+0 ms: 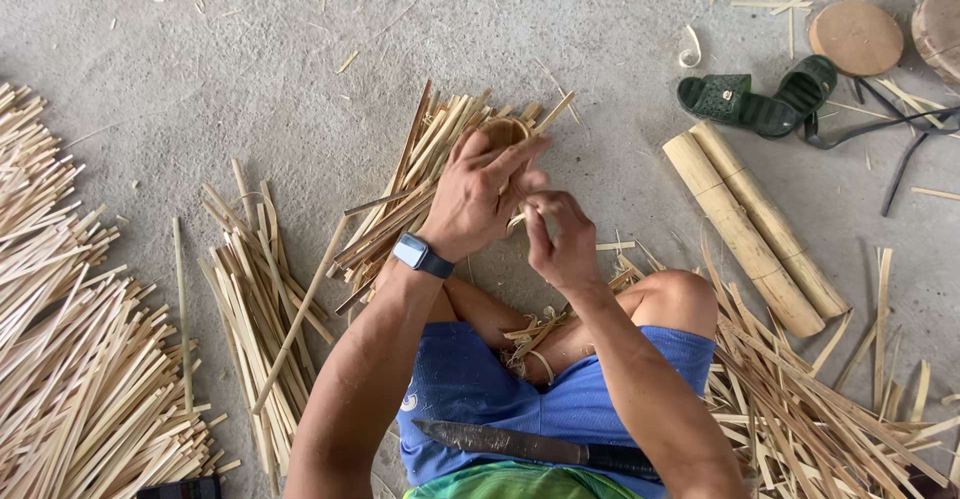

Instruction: The person peels layers from bamboo strips using a knife and their hands.

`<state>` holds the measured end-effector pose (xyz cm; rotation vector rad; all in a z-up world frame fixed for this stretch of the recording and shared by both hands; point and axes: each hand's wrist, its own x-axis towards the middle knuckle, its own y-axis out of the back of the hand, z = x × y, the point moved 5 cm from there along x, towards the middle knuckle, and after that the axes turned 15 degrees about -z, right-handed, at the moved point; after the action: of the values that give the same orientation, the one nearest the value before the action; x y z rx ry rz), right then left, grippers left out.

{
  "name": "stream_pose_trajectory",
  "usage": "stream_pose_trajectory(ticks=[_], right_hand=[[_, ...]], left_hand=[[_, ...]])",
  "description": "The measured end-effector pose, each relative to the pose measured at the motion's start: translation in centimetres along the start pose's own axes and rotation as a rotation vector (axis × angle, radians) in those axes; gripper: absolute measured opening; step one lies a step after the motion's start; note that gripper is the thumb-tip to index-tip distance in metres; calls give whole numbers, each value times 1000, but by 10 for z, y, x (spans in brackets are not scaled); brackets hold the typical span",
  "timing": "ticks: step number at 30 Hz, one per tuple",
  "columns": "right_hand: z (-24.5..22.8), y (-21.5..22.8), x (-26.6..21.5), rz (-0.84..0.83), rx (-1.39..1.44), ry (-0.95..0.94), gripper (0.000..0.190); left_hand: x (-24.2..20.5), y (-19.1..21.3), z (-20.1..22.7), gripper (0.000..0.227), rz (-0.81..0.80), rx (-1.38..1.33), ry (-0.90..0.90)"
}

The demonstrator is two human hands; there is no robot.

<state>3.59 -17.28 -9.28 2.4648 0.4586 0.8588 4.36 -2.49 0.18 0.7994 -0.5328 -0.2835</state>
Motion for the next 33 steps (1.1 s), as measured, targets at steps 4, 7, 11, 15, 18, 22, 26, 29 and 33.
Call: stream_pose_trajectory(ticks=[4,7,11,15,18,22,26,29,33], right_hand=[[20,0,-39,94,465,-27,29],[60,-18,-74,175,824,-124,45],[89,3,-130,433,1131,-262,64],[83,32,-160,690,1040,-396,65],[94,51,-163,889,1008,-549,63],[101,60,-150,902,1138,-562,65],[117,77,-152,1170,1017,-869,55],[150,89,-142,1252,1175,-1010,48],[218,100,-128,1111,1044,-1053,44]], left_hand=[[5,-23,-17,53,37,215,127],[16,-41,-11,56,173,399,43],[14,-20,-23,62,236,445,49],[-6,-7,-19,64,184,458,121],[-9,1,-19,63,199,472,142],[-18,5,-16,66,264,495,150],[-26,-1,-23,66,289,511,192],[-30,3,-41,69,354,611,211],[-37,6,-59,68,336,627,298]])
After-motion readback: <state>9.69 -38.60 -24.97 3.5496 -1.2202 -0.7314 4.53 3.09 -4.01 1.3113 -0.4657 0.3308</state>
